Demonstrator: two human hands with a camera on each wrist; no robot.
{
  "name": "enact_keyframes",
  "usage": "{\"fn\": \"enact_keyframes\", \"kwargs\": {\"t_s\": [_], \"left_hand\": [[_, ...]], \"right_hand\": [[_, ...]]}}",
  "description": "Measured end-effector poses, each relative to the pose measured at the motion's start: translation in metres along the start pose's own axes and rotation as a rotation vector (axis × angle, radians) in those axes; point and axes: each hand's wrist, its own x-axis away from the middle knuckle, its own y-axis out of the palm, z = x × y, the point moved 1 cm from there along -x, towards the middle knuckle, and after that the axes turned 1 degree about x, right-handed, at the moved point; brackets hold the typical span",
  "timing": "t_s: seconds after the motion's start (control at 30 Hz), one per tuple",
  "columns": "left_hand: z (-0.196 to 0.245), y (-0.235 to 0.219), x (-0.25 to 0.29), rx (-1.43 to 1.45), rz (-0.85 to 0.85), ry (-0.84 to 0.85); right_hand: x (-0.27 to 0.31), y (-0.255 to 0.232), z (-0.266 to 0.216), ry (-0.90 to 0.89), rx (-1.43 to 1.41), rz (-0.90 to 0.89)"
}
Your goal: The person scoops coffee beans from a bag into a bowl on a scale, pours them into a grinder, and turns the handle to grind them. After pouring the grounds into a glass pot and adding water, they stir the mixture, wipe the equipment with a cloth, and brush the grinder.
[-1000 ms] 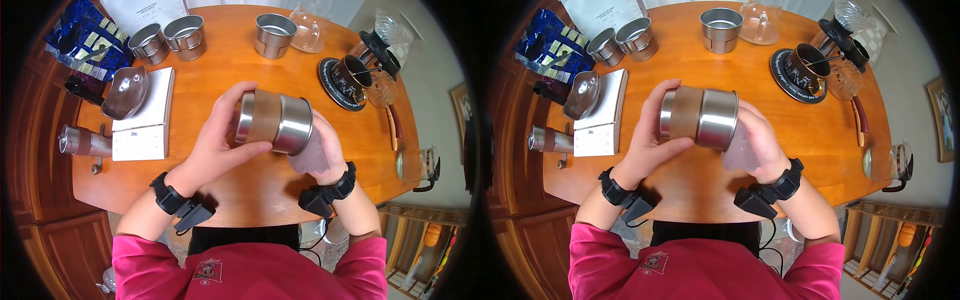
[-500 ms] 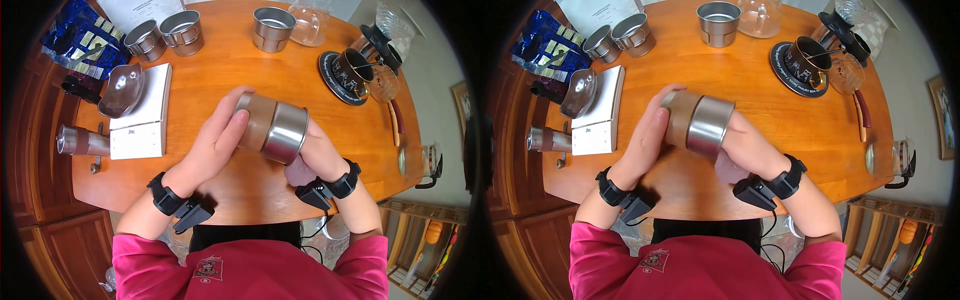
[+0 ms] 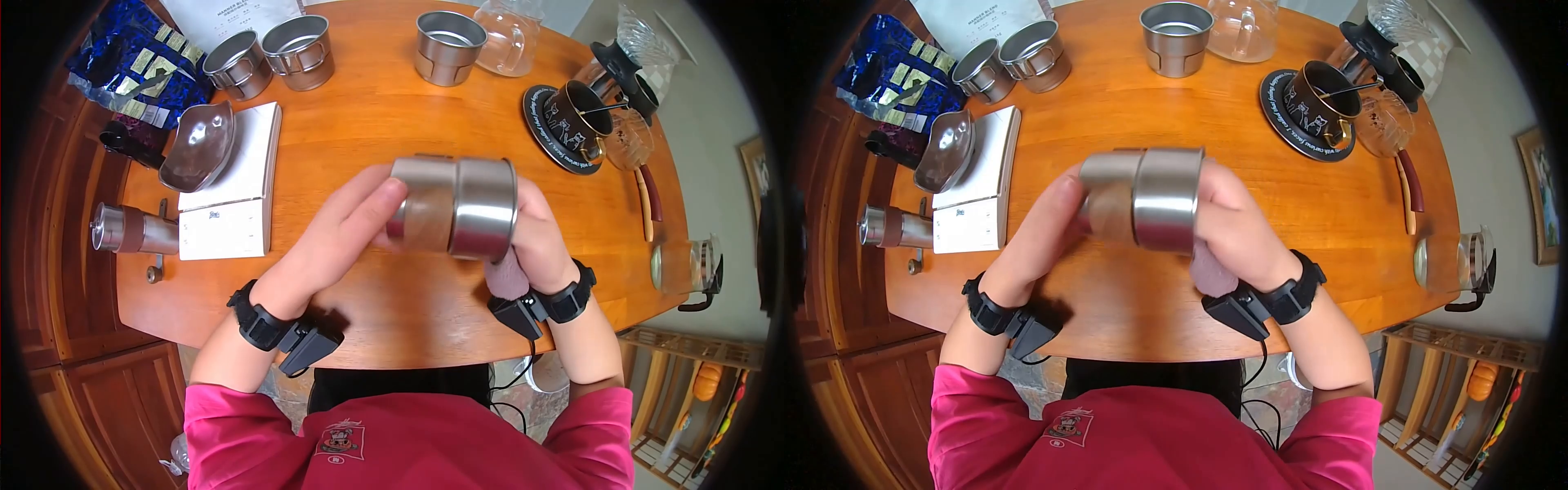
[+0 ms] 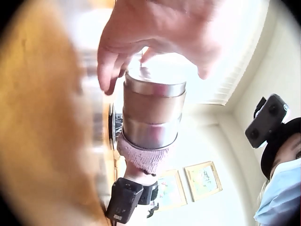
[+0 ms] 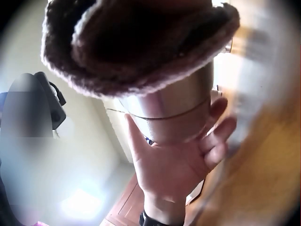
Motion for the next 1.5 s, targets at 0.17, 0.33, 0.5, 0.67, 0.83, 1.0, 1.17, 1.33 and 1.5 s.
{"fn": "enact_keyframes", "kwargs": {"t_s": [0.17,0.33,0.5,0.67,0.83,1.0,1.17,1.33,1.5], "left_hand": [[0.006,-0.004,-0.001,-0.082,-0.058,-0.102],[0.009,0.004,-0.004,-0.149,0.064,0.229],[0.012,0.007,-0.003,-0.246,0.083,0.415],[0.014,0.0,0.002,0.062,0.093,0.055],[0.014,0.001,-0.001,0.105,0.053,0.04],[0.01,0.0,-0.005,0.028,-0.093,0.323],[0.013,-0.007,-0.006,-0.275,-0.212,0.506],[0.011,0.002,0.0,0.002,0.009,0.263],[0.011,-0.005,-0.001,-0.068,0.026,-0.156]], "right_hand": [[-0.001,0.003,-0.002,0.046,0.022,-0.058],[-0.011,-0.008,-0.001,0.059,-0.379,0.321],[-0.009,-0.008,-0.013,-0.009,-0.172,0.323],[-0.003,-0.004,-0.015,-0.077,0.248,0.037],[-0.003,0.004,-0.012,-0.045,0.274,-0.102],[-0.002,0.001,-0.009,0.071,-0.125,0.033],[-0.004,0.004,-0.01,0.128,-0.467,0.133],[-0.004,0.013,-0.008,-0.038,0.224,0.068],[0.0,0.01,-0.01,-0.141,0.559,0.025]]}}
